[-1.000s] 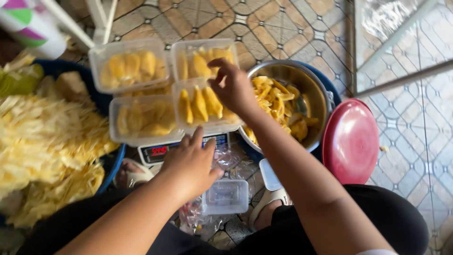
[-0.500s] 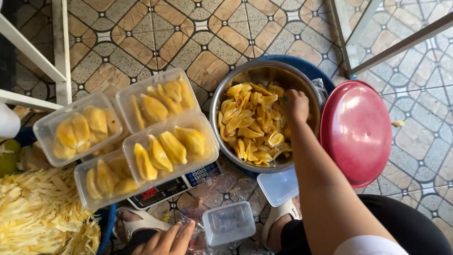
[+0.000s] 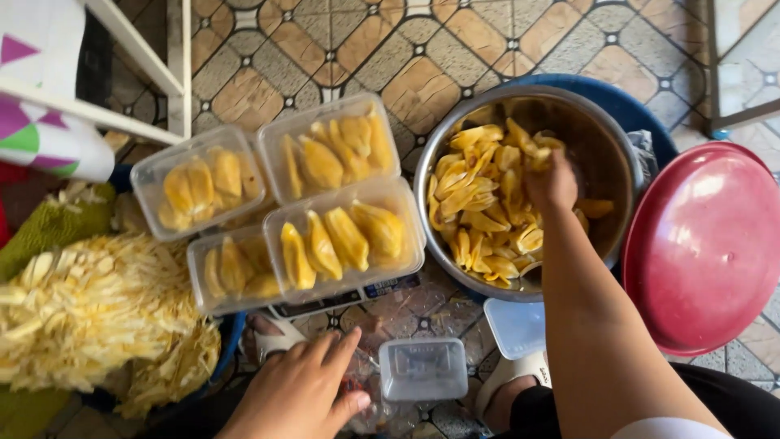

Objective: The person takes pieces of jackfruit from a large metal bowl and places them into plastic containers, using a digital scale to weigh the portions.

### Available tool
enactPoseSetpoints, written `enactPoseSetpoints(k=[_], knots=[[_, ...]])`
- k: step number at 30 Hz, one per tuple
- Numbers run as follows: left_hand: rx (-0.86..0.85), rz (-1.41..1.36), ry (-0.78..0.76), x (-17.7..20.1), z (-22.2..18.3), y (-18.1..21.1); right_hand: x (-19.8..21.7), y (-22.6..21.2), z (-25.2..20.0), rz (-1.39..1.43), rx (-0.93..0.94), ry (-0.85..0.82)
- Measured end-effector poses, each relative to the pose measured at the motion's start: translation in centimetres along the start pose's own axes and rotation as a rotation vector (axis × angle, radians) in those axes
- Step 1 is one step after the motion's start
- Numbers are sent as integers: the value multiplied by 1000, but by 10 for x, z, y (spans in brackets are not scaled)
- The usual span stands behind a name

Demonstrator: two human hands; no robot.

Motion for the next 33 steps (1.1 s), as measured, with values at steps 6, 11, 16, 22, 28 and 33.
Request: enactPoseSetpoints(k=[6, 11, 16, 22, 28, 33], knots=[[91, -2, 103, 21, -14, -3, 83, -138, -29, 804, 468, 99], [147, 11, 264, 33, -14, -5, 160, -293, -153, 575, 1011, -403], [187, -6, 320, 47, -18, -5, 155, -356, -247, 243, 1487, -689], [116, -33, 406, 57, -22, 3, 50, -337, -255, -777, 1407, -456], [75, -77, 384, 48, -11, 5, 84, -356, -282, -332, 1235, -732], [78, -51, 433, 45, -5, 1, 75, -336, -272, -406, 972, -653]])
Point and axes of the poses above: each hand's wrist, its own z-axis towards the middle knuckle, its own x-axis out of the back of the hand, y = z × x, the point moved 7 cm from there along z, towards the middle knuckle, and after that the axes turned 6 degrees about x, right-handed, at the moved point
